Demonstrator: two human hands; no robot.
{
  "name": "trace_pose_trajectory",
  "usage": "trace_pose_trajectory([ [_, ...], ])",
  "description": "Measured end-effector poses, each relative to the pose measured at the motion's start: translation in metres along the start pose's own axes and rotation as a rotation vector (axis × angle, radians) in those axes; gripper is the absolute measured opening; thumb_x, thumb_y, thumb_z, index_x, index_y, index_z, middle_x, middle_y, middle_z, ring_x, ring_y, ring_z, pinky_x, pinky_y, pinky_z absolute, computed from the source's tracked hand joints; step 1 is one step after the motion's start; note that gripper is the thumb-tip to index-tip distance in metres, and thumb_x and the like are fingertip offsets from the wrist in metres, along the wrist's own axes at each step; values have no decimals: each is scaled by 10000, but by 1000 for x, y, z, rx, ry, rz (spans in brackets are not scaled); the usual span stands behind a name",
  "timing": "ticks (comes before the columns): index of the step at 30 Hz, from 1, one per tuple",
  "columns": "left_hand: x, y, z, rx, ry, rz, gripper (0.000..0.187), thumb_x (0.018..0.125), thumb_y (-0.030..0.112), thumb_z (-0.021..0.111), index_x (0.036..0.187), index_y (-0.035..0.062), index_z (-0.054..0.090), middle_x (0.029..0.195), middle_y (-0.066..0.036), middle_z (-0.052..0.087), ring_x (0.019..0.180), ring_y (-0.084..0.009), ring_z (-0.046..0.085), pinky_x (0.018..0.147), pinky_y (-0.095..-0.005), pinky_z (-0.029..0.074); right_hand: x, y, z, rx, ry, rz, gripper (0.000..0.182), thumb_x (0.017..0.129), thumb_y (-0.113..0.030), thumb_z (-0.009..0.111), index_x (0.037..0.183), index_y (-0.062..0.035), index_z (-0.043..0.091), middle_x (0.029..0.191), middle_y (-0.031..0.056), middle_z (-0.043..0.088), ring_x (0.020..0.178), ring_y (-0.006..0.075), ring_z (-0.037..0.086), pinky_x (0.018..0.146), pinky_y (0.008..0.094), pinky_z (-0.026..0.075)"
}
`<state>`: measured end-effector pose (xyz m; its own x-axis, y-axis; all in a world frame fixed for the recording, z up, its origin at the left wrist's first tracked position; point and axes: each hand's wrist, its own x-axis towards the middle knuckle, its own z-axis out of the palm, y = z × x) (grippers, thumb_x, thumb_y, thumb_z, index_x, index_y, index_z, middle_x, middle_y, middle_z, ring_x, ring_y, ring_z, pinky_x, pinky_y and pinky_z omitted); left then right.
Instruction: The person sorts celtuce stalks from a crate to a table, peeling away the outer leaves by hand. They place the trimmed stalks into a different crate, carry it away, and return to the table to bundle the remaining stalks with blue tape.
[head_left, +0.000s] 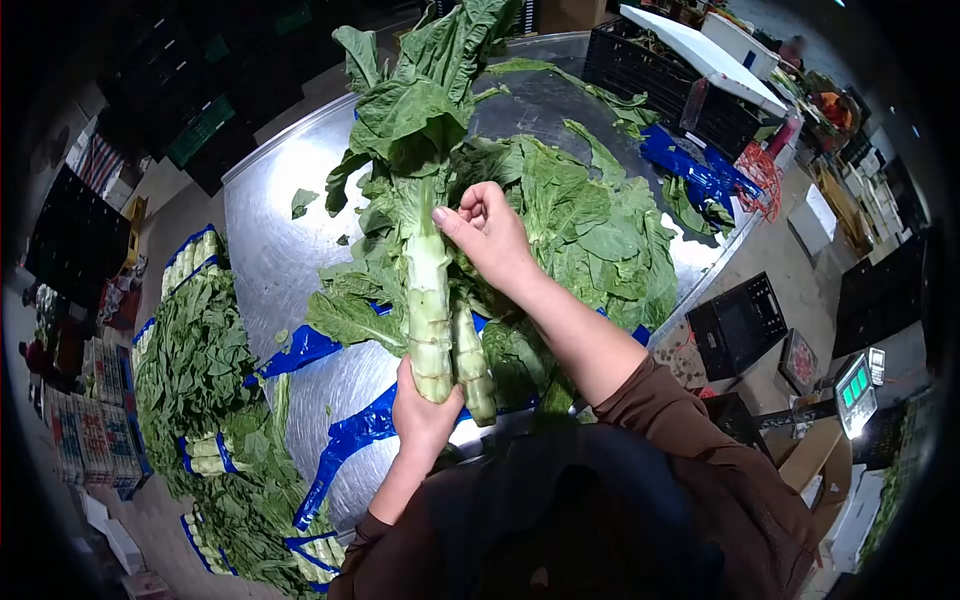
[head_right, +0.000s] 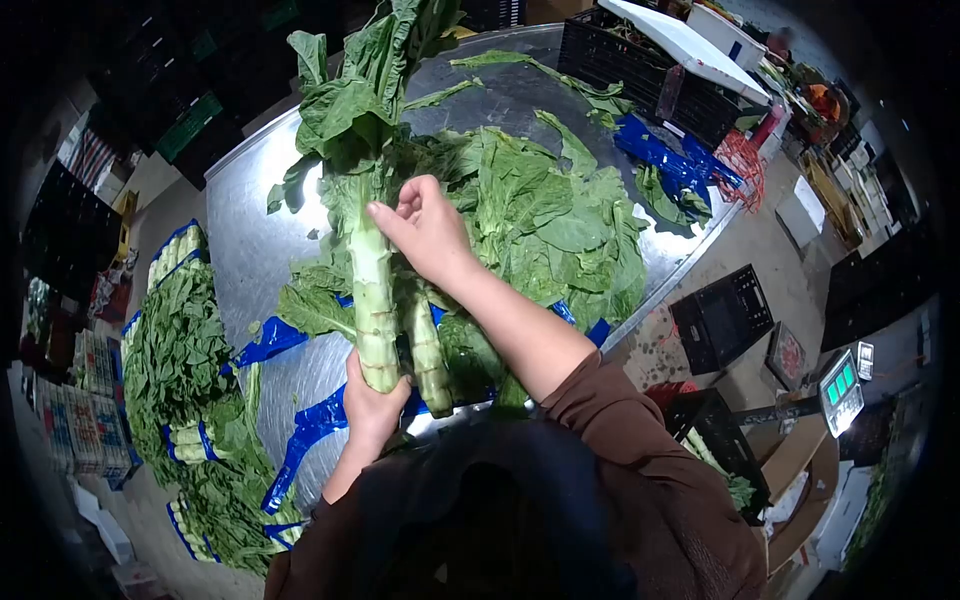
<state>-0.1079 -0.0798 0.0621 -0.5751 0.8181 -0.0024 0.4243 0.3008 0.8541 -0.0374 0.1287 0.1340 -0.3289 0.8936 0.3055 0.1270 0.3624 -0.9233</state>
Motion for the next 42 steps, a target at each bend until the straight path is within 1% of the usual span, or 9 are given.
trace_pose_trajectory([
  [16,7,-3,1,318,121,25,704,656,175,741,1280,62,435,1079,-196,601,939,-383,601,782,-446,492,-3,-8,11,-214,137,9,395,752,-278,752,866,-13,483,642,69,514,541,194,514,532,332,440],
  [20,5,-10,4,303,116,50,700,656,184,740,1276,65,438,1066,-195,603,929,-384,602,779,-450,492,-1,10,25,84,250,-360,242,780,-197,681,860,-10,548,719,90,596,601,233,576,566,348,463],
  [22,6,-12,4,291,118,77,696,656,187,741,1274,67,442,1062,-194,603,926,-384,602,778,-451,492,-6,13,19,94,232,-230,382,750,-254,729,955,1,532,920,190,663,849,345,652,716,343,513],
  [27,9,3,-3,328,67,-57,721,653,172,747,1298,101,432,1084,-179,616,977,-365,603,814,-417,491,-2,14,14,-74,118,-32,341,794,-222,724,971,-10,523,751,116,610,617,187,574,586,316,478],
  [30,7,-1,-1,166,-27,-83,716,659,161,743,1297,81,428,1076,-186,615,982,-336,614,842,-386,486,-1,17,22,-95,272,-556,209,827,-131,665,973,-21,566,738,51,595,614,130,535,579,284,460],
  [33,4,-1,-3,-15,-137,-15,725,651,148,746,1293,52,422,1045,-184,618,967,-296,617,865,-354,474,-1,23,11,185,32,-563,111,757,-21,639,759,-43,529,656,72,530,583,203,539,525,310,452],
  [37,1,-10,-7,-432,-341,-110,600,768,127,704,1301,17,452,1130,-74,596,994,-197,581,900,-336,460,-12,8,3,-182,-53,-995,131,667,21,577,684,-53,470,618,95,468,561,268,525,501,343,440],
  [40,10,-20,-6,-1059,-486,-216,522,847,113,645,1324,45,445,1133,-54,583,994,-188,580,871,-335,487,-35,-4,6,-50,-240,-928,113,676,18,577,721,-55,503,653,94,473,591,254,532,527,330,454],
  [42,12,-16,-16,-1054,-560,-258,543,825,93,648,1315,40,419,1008,-67,589,856,-191,600,747,-324,511,-37,-7,3,216,-155,-273,64,805,-47,597,776,-57,542,681,39,511,601,197,524,572,292,455],
])
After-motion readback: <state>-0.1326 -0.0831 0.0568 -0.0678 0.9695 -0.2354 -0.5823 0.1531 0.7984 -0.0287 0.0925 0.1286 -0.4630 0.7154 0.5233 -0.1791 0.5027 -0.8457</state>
